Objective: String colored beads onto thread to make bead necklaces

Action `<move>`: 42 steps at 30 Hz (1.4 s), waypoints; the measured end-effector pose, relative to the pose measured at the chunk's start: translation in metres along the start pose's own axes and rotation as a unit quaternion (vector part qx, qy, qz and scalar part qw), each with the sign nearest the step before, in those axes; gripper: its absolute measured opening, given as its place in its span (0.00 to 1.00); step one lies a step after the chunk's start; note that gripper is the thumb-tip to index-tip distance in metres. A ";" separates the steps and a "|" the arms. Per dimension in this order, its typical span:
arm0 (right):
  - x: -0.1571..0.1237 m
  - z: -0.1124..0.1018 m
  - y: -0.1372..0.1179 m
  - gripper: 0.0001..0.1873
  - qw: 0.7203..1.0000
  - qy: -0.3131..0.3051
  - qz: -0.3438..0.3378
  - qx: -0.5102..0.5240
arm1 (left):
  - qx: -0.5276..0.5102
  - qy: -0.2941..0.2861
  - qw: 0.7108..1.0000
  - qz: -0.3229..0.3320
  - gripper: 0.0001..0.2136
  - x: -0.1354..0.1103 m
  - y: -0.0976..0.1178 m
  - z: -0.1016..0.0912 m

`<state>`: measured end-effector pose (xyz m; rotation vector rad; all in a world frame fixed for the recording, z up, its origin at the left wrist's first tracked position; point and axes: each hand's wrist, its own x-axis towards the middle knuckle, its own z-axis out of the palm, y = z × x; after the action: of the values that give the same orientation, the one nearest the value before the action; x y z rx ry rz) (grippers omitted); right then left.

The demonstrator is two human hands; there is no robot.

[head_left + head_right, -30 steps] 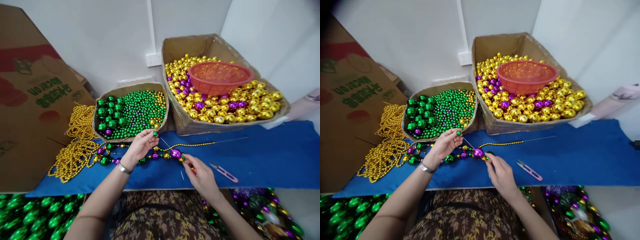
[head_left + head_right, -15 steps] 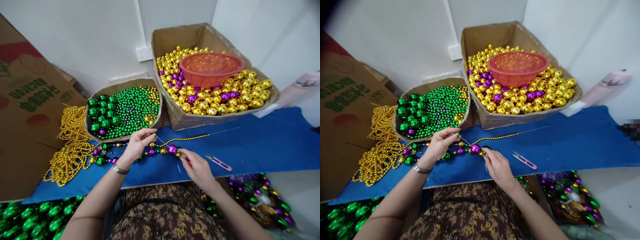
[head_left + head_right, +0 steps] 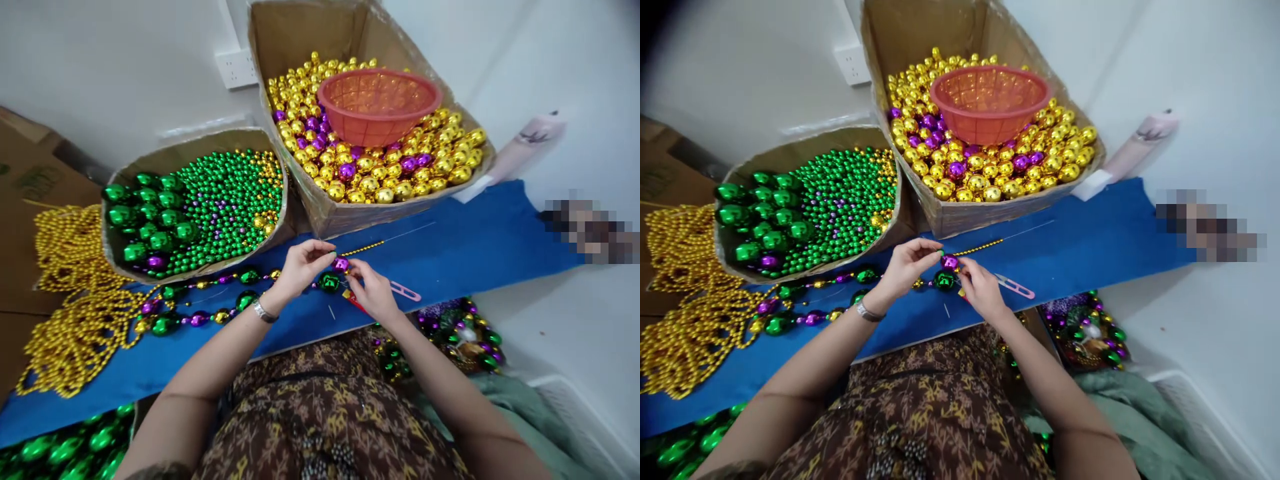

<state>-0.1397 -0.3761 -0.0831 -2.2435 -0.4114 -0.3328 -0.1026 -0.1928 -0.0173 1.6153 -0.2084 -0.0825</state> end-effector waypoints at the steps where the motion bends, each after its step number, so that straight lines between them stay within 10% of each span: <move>1: -0.001 0.004 0.004 0.15 1.000 -0.003 0.011 -0.001 | 0.001 -0.003 1.000 0.003 0.13 0.004 -0.007 0.005; 12: 0.000 -0.010 0.032 0.23 0.998 -0.039 0.035 -0.027 | 0.159 -0.097 0.982 0.036 0.09 0.035 -0.043 0.029; 31: 0.027 -0.030 0.019 0.15 0.990 0.123 0.059 0.031 | 0.247 -0.216 0.943 0.054 0.10 0.047 -0.058 0.041; 42: 0.036 -0.070 0.056 0.22 0.901 0.305 0.196 0.238 | 0.265 -0.234 0.934 0.055 0.09 0.051 -0.059 0.028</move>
<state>-0.0923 -0.4575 -0.0632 -1.5796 0.2733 -0.6169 -0.0525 -0.2276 -0.0737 2.0996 -0.7404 -0.3516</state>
